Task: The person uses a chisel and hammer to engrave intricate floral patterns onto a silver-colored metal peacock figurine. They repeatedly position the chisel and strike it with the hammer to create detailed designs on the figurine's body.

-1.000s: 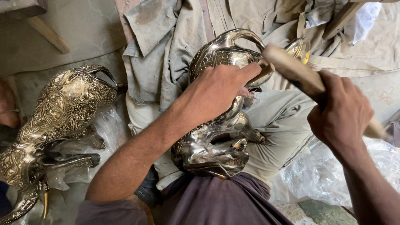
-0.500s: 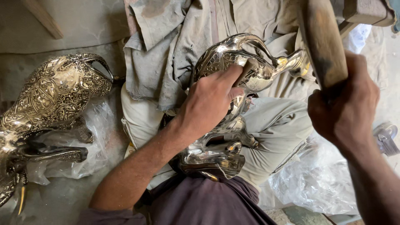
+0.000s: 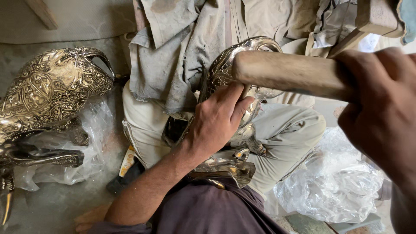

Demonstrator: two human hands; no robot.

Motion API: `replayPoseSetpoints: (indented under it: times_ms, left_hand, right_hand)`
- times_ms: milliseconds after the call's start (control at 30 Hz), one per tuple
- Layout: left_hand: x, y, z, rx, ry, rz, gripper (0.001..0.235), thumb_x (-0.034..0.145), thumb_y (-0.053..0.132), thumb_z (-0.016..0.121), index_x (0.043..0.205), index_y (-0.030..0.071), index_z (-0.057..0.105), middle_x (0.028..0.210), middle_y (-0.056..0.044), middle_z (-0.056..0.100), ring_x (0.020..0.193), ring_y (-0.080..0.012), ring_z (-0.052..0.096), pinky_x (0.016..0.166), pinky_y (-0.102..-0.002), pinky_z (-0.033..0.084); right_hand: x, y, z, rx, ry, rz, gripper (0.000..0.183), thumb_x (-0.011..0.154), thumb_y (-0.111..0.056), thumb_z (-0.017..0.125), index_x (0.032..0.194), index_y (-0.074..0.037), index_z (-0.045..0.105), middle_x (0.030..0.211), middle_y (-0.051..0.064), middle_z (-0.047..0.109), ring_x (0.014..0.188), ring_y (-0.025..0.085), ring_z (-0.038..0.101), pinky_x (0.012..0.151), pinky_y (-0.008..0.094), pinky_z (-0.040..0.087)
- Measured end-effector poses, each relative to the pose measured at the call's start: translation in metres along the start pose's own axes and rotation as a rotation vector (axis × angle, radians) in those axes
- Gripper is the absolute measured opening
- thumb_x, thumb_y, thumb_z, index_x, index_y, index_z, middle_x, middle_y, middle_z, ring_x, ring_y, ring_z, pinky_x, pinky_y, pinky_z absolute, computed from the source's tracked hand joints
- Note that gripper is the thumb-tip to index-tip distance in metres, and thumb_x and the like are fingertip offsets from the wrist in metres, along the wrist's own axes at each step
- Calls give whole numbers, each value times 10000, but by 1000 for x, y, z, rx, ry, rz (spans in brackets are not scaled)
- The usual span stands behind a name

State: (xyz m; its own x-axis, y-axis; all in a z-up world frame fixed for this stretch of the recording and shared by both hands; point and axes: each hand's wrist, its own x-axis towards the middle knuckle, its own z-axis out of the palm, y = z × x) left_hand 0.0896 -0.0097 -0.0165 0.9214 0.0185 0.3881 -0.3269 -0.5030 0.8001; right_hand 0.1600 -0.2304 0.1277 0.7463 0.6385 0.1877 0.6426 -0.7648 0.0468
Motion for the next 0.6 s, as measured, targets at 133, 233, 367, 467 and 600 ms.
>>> replayPoseSetpoints:
  times_ms: [133,233,367,467,600]
  left_hand:
    - [-2,-8,4,-48,-16,44,288,1071,188,623,1262,-9,536,937,-125,661,787,-223,705,628,-317,609]
    - [-2,-14,4,-64,-59,-32,225,1087,233,636,1154,43,535,897,-90,664,730,-177,692,579,-309,578]
    - [5,-27,2,-72,-42,-80,304,1083,277,634,1273,69,520,835,-54,687,643,-136,685,520,-262,557]
    - [12,-33,1,-132,-145,35,385,1045,268,657,1347,86,501,902,-70,721,642,-123,691,477,-230,552]
    - [20,-29,0,-96,-278,162,386,1039,238,694,1345,112,496,871,-70,685,648,-115,669,517,-212,524]
  right_hand:
    - [-16,2,5,224,6,126,436,895,101,618,1328,85,569,1085,240,633,893,271,646,743,383,550]
    - [-32,15,14,-114,-64,57,359,892,118,675,1245,64,640,1002,235,665,807,279,642,679,365,556]
    - [-54,34,45,-158,-89,156,306,1034,40,623,1337,16,592,1060,179,657,831,229,588,763,345,491]
    - [-68,45,73,-293,-69,178,252,1054,-61,651,1304,-36,640,999,162,672,796,248,574,729,396,425]
    - [-79,52,95,-323,-91,247,191,1107,-103,623,1296,-81,637,980,122,663,759,220,557,725,359,381]
